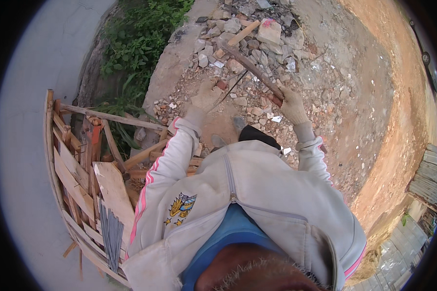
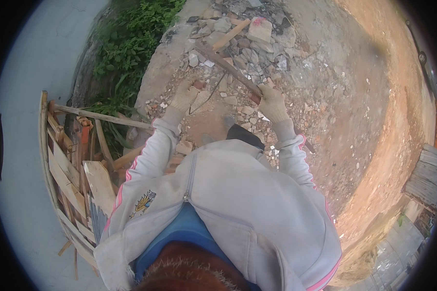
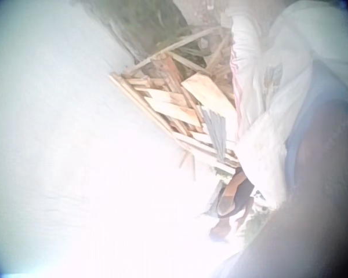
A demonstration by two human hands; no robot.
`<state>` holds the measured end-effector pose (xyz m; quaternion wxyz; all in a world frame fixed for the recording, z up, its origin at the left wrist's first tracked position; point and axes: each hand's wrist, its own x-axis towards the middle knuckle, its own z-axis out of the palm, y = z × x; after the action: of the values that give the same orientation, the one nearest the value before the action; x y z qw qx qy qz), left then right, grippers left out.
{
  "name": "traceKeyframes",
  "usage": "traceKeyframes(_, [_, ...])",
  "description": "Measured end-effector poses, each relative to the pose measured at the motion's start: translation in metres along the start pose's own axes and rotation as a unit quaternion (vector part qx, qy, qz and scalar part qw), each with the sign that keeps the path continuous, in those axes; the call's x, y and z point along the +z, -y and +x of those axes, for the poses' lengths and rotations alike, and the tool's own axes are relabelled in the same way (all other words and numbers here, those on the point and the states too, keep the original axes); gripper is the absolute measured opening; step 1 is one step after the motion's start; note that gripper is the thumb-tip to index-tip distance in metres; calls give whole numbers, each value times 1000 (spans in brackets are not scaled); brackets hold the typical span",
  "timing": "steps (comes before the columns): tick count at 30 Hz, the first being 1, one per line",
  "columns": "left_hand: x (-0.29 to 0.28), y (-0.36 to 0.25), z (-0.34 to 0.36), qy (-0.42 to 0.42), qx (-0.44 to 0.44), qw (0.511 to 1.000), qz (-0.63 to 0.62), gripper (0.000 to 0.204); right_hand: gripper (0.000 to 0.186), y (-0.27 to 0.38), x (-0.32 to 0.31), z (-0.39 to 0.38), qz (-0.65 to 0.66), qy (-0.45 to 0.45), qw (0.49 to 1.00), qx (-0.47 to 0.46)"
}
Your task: The person bends metal rods into U-shapes using a wooden jig and a long metal bar as a lever. They repeatedly position rods, apply force to bend them, and remove the finished pieces.
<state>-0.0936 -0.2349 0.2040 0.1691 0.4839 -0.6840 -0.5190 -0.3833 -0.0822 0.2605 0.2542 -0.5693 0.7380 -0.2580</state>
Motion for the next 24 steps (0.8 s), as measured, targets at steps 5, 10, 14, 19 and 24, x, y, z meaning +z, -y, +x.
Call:
traceKeyframes(5, [11,-22,79,46,-148,872,-465,35,34,-78,-3,-61,44,-43,988,142])
traceKeyframes(10, [16,-51,99,36,-82,881,-464,28,32,-107,17,-92,160,-37,952,256])
traceKeyframes(14, [19,-81,92,-41,-65,953,-294,28,34,-82,25,-84,235,-59,930,278])
traceKeyframes(19, [43,-3,113,-173,-124,953,-216,18,45,-101,58,-56,171,-57,959,219])
traceKeyframes(24, [26,-32,63,-232,-97,885,-392,20,51,-77,60,-1,82,-63,993,63])
